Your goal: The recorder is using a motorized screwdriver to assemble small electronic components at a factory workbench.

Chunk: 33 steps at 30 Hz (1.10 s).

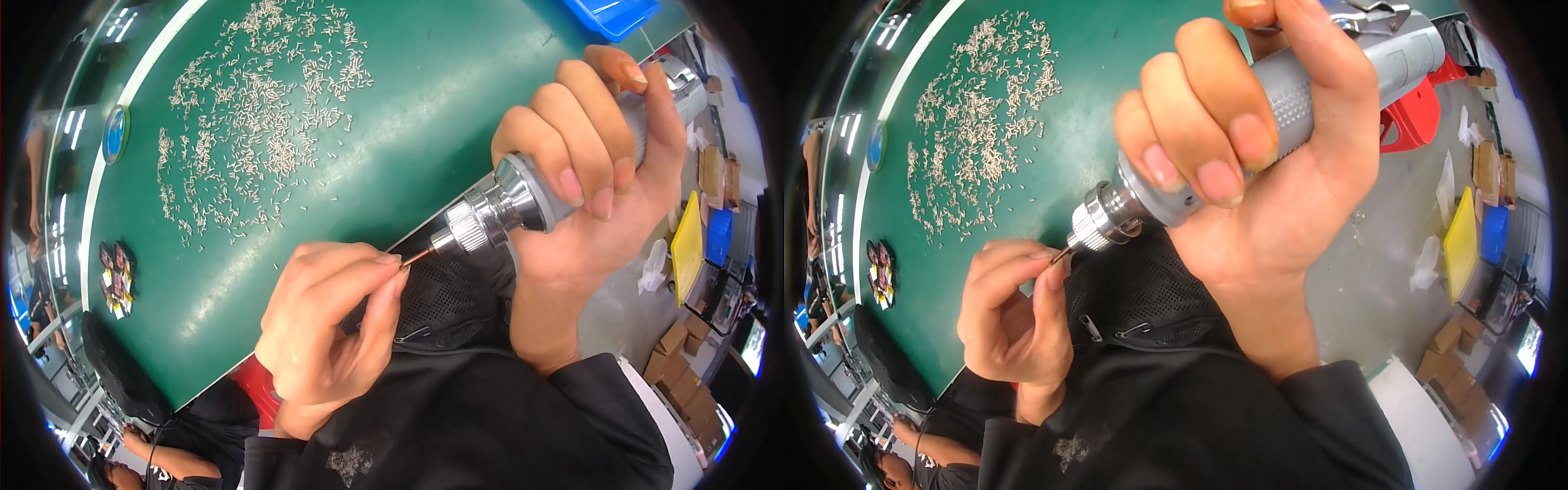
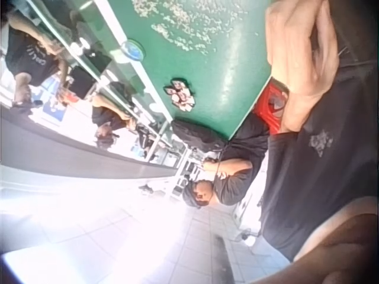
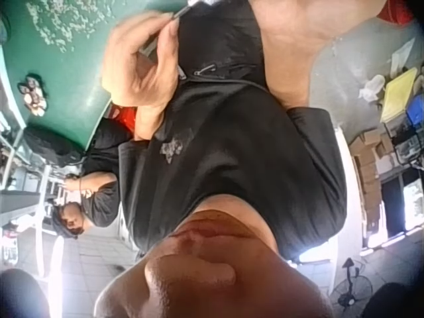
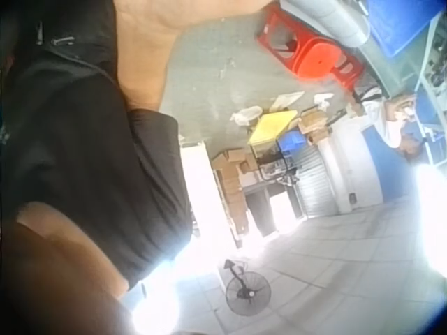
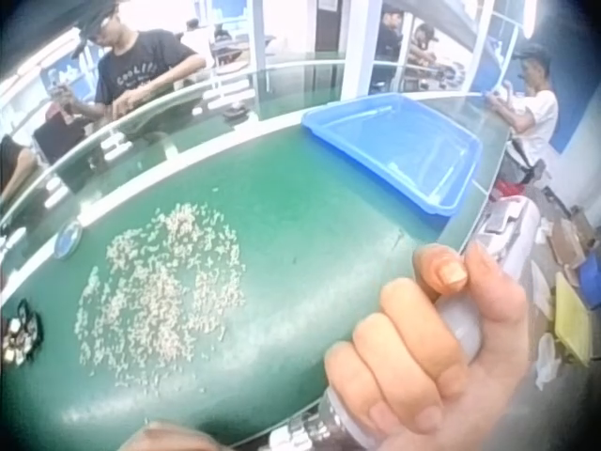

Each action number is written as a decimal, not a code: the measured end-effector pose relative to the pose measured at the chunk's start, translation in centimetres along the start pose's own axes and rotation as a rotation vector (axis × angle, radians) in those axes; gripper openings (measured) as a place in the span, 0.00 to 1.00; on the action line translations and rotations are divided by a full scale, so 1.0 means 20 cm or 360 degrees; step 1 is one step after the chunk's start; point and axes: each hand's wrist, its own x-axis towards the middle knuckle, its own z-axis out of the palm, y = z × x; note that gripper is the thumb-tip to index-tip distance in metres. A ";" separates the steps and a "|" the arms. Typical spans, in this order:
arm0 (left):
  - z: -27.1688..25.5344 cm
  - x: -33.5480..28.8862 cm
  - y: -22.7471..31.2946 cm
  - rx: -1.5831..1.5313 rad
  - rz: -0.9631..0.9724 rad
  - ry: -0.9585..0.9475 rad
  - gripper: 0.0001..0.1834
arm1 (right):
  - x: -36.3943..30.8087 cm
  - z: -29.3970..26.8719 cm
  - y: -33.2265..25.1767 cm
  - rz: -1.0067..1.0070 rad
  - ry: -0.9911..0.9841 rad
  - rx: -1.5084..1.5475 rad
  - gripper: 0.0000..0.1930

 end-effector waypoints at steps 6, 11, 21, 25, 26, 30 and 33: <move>0.01 0.05 -0.05 0.0276 0.0256 0.0009 0.16 | -0.02 0.02 0.07 -0.0263 0.0501 0.0167 0.12; 0.01 0.11 0.06 0.0196 -0.0143 0.0038 0.21 | 0.06 0.09 0.06 -0.0384 0.0612 0.0229 0.12; -0.39 0.50 -0.13 0.0914 0.0179 -0.0183 0.07 | 0.02 -0.03 0.06 -0.0435 0.0937 0.0356 0.09; -0.39 0.93 -0.41 0.0801 -0.0011 -0.0029 0.05 | 0.03 -0.04 0.06 -0.0420 0.0891 0.0413 0.08; -0.34 1.06 -0.47 0.0734 -0.0018 -0.0018 0.07 | 0.04 -0.05 0.06 -0.0441 0.0866 0.0417 0.08; -0.21 1.52 -0.73 0.0974 -0.0080 -0.0231 0.17 | 0.04 -0.07 0.06 -0.0373 0.0693 0.0306 0.10; -0.07 1.73 -0.80 0.1242 -0.0223 -0.0216 0.20 | 0.05 -0.10 0.07 -0.0315 0.0699 0.0302 0.10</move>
